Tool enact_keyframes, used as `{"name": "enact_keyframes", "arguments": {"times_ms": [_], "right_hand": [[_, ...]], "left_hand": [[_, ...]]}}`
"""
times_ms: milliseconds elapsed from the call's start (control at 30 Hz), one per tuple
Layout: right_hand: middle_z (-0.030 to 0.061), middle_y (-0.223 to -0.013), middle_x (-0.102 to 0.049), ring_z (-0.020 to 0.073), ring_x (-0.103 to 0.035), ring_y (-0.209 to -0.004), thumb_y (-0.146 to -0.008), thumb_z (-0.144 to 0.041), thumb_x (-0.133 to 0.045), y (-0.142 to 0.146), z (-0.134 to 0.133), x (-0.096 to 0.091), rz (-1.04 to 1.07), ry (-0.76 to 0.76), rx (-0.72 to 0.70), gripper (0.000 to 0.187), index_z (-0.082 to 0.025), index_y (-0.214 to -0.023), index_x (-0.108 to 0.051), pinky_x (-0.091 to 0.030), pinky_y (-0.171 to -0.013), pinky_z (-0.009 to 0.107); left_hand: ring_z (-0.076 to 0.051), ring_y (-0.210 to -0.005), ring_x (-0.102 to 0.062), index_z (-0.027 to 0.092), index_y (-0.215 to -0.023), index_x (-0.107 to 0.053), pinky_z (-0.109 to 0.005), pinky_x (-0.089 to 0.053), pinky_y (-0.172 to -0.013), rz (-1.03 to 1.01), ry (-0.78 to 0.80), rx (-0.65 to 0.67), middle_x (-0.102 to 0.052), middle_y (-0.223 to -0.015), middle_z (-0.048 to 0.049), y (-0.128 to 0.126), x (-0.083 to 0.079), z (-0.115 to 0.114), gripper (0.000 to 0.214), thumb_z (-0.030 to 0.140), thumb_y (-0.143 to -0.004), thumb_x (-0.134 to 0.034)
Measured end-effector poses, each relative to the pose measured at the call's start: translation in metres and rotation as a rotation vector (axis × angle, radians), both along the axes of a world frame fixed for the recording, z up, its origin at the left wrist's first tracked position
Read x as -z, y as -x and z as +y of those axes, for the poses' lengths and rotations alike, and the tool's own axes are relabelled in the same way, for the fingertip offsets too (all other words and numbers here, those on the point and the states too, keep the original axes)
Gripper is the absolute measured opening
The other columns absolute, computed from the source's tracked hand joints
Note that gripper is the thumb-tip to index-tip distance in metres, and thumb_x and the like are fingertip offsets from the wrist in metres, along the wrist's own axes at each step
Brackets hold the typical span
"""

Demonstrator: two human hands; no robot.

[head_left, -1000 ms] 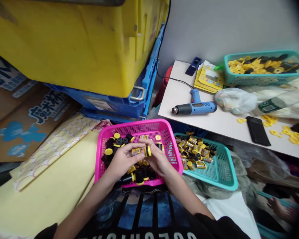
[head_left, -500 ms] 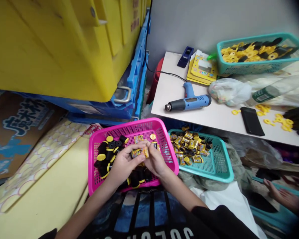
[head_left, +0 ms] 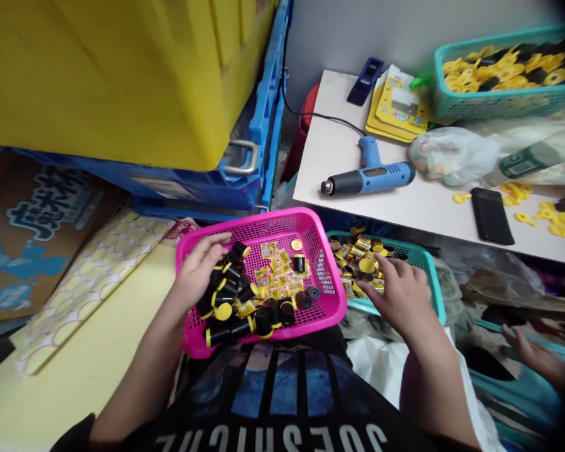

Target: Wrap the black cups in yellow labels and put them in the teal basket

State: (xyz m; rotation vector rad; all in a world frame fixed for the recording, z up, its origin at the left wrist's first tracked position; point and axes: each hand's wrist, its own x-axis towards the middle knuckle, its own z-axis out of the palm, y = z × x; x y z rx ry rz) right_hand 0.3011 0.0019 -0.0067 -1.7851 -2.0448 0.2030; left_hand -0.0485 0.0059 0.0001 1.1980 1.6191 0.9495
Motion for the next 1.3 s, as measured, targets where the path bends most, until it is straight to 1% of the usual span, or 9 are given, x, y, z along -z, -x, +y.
{"name": "enact_keyframes", "arguments": {"times_ms": [100,233,367,567,733,933,1067,1167,1300], "right_hand": [[0.0161,-0.103,-0.069,0.0304,-0.060,-0.097,-0.088,-0.037,-0.059,0.031,0.011,0.008,-0.034,0.190,-0.198,0.028,-0.017,-0.105,-0.069,-0.046,-0.087,0.047],[0.0175,-0.095,-0.071,0.0306,-0.064,-0.092,-0.091,-0.031,-0.056,0.128,0.036,0.022,-0.165,0.564,-0.482,0.023,-0.015,-0.099,-0.071,-0.049,-0.078,0.041],[0.0219,-0.107,-0.067,0.0337,-0.061,-0.105,-0.087,-0.016,-0.058,0.178,0.051,0.047,-0.203,0.580,-0.562,0.019,-0.010,-0.101,-0.069,-0.047,-0.084,0.042],[0.0150,-0.102,-0.067,0.0238,-0.061,-0.099,-0.087,-0.014,-0.057,0.168,0.058,0.068,-0.085,0.601,-0.622,0.010,-0.013,-0.087,-0.067,-0.045,-0.085,0.033],[0.0015,-0.088,-0.067,0.0125,-0.060,-0.078,-0.084,-0.016,-0.059,0.165,0.060,0.041,0.294,0.642,-0.617,0.012,-0.016,-0.096,-0.062,-0.044,-0.073,0.024],[-0.0031,-0.066,-0.058,0.0108,-0.051,-0.061,-0.081,-0.044,-0.063,0.174,0.054,0.014,0.907,0.757,-0.463,0.029,-0.016,-0.074,-0.063,-0.039,-0.062,0.025],[-0.0034,-0.062,-0.057,0.0114,-0.051,-0.062,-0.079,-0.056,-0.063,0.185,0.055,0.014,0.934,0.716,-0.425,0.041,-0.017,-0.067,-0.062,-0.039,-0.063,0.025],[0.0004,-0.070,-0.063,0.0135,-0.057,-0.068,-0.092,-0.059,-0.042,0.193,0.058,0.022,0.945,0.687,-0.417,0.050,-0.018,-0.075,-0.065,-0.042,-0.069,0.027],[0.0037,-0.074,-0.065,0.0160,-0.057,-0.072,-0.096,-0.043,-0.044,0.201,0.057,0.037,0.534,0.669,-0.331,0.036,-0.017,-0.082,-0.064,-0.042,-0.072,0.030]], "left_hand": [[-0.024,-0.102,-0.064,0.022,-0.112,-0.067,-0.036,-0.047,-0.094,0.253,0.035,0.039,-0.071,-0.113,-0.0071,0.015,0.007,0.003,0.037,0.046,-0.087,-0.054],[-0.025,-0.104,-0.066,0.025,-0.106,-0.070,-0.036,-0.047,-0.096,0.367,0.039,0.250,-0.074,-0.110,-0.0060,0.006,0.017,-0.001,0.030,0.041,-0.089,-0.052],[-0.025,-0.106,-0.067,0.025,-0.106,-0.071,-0.036,-0.047,-0.096,0.359,0.015,0.250,-0.074,-0.111,-0.0061,0.009,0.021,-0.008,0.030,0.040,-0.090,-0.051],[-0.025,-0.100,-0.068,0.025,-0.103,-0.072,-0.037,-0.050,-0.093,0.276,0.009,0.160,-0.075,-0.106,-0.0065,0.020,0.020,-0.010,0.027,0.039,-0.087,-0.055],[-0.021,-0.088,-0.068,0.021,-0.105,-0.069,-0.033,-0.055,-0.080,-0.005,0.040,0.155,-0.072,-0.097,-0.0062,0.003,0.022,-0.003,0.040,0.036,-0.068,-0.076],[-0.011,-0.059,-0.062,0.017,-0.097,-0.065,-0.025,-0.053,-0.064,-0.340,0.025,-0.071,-0.063,-0.066,0.0035,-0.006,0.013,0.001,0.035,0.034,-0.068,-0.076],[-0.013,-0.063,-0.065,0.017,-0.101,-0.066,-0.026,-0.055,-0.066,-0.439,0.055,-0.106,-0.067,-0.069,0.0024,-0.002,0.007,0.002,0.045,0.032,-0.062,-0.082],[-0.013,-0.064,-0.066,0.016,-0.089,-0.069,-0.026,-0.056,-0.066,-0.400,0.014,-0.221,-0.070,-0.071,0.0003,0.006,0.007,0.004,0.036,0.030,-0.059,-0.083],[-0.013,-0.056,-0.064,0.016,-0.078,-0.072,-0.026,-0.056,-0.060,-0.313,-0.043,-0.409,-0.073,-0.071,-0.0019,0.024,0.011,0.005,0.025,0.033,-0.062,-0.081]]}}
